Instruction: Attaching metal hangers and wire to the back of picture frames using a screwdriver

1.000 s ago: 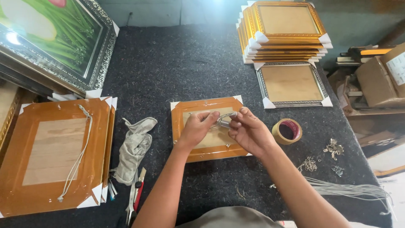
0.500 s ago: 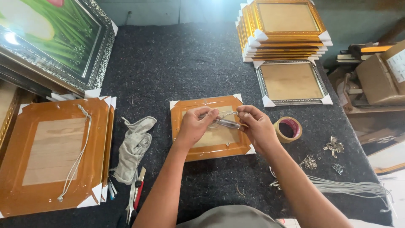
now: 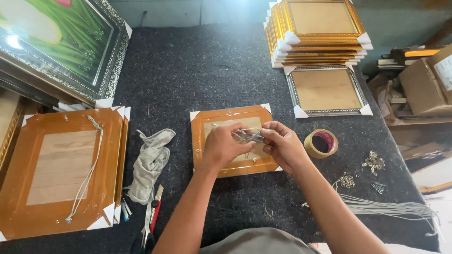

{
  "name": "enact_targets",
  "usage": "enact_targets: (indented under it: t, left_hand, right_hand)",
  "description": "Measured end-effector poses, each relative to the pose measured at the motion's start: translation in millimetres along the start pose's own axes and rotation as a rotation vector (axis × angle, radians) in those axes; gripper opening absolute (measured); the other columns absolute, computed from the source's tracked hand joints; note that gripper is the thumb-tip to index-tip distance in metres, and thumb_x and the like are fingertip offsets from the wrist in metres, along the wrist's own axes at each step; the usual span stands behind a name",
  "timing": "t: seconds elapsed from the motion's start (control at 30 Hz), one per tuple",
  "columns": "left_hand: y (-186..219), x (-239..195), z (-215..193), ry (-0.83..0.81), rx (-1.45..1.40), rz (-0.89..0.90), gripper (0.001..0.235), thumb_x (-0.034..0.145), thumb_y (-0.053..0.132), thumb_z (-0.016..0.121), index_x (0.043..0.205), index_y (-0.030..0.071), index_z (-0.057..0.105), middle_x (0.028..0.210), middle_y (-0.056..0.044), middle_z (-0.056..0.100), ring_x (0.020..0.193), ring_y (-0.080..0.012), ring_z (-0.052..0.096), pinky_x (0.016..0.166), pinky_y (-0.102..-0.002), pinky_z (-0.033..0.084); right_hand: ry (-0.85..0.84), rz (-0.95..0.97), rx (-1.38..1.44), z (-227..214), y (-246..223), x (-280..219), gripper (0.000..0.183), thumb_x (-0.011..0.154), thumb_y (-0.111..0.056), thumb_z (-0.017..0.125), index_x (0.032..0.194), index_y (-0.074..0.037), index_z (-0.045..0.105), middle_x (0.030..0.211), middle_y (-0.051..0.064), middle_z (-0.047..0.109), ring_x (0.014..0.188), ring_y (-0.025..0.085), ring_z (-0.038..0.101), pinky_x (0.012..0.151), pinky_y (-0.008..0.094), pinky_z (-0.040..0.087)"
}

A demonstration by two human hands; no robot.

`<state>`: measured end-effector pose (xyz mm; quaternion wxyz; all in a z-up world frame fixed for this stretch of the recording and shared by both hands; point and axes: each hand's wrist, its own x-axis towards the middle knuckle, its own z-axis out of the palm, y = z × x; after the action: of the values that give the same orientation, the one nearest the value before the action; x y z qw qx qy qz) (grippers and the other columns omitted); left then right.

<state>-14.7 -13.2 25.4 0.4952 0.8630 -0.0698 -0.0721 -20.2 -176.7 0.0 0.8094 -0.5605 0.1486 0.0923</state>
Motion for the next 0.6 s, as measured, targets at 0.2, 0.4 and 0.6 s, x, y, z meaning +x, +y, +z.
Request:
enact_targets:
  t: [0.2,0.4,0.6]
  left_hand:
    - [0,2,3,0.036,0.061,0.014,0.012,0.064,0.034,0.067,0.074,0.027,0.066,0.076,0.003,0.064,0.079,-0.0189,0.062,0.073,-0.033,0.050]
    - [7,-2,-5,0.078,0.174,-0.028,0.011,0.068,0.027,0.058,0.071,0.020,0.066,0.071,-0.004,0.064,0.073,-0.0236,0.062,0.069,-0.035,0.050]
    - [16,-5,-5,0.132,0.276,-0.125,0.020,0.068,0.030,0.053,0.071,0.015,0.066,0.069,-0.012,0.063,0.073,-0.0327,0.062,0.069,-0.042,0.049]
  right_hand:
    - [0.006,0.008,-0.030,4,-5,-4,0.016,0.075,-0.005,0.063,0.089,-0.006,0.054,0.062,-0.003,0.040,0.062,0.006,0.042,0.055,0.018,0.039]
    - [0.003,-0.062,-0.110,8,-8,-13,0.021,0.074,-0.001,0.064,0.084,-0.008,0.047,0.060,-0.004,0.037,0.059,0.006,0.041,0.053,0.019,0.039]
    - [0.050,-0.230,-0.272,-8,10,2,0.030,0.073,-0.007,0.069,0.076,-0.013,0.039,0.066,-0.001,0.053,0.062,0.005,0.047,0.054,0.017,0.039]
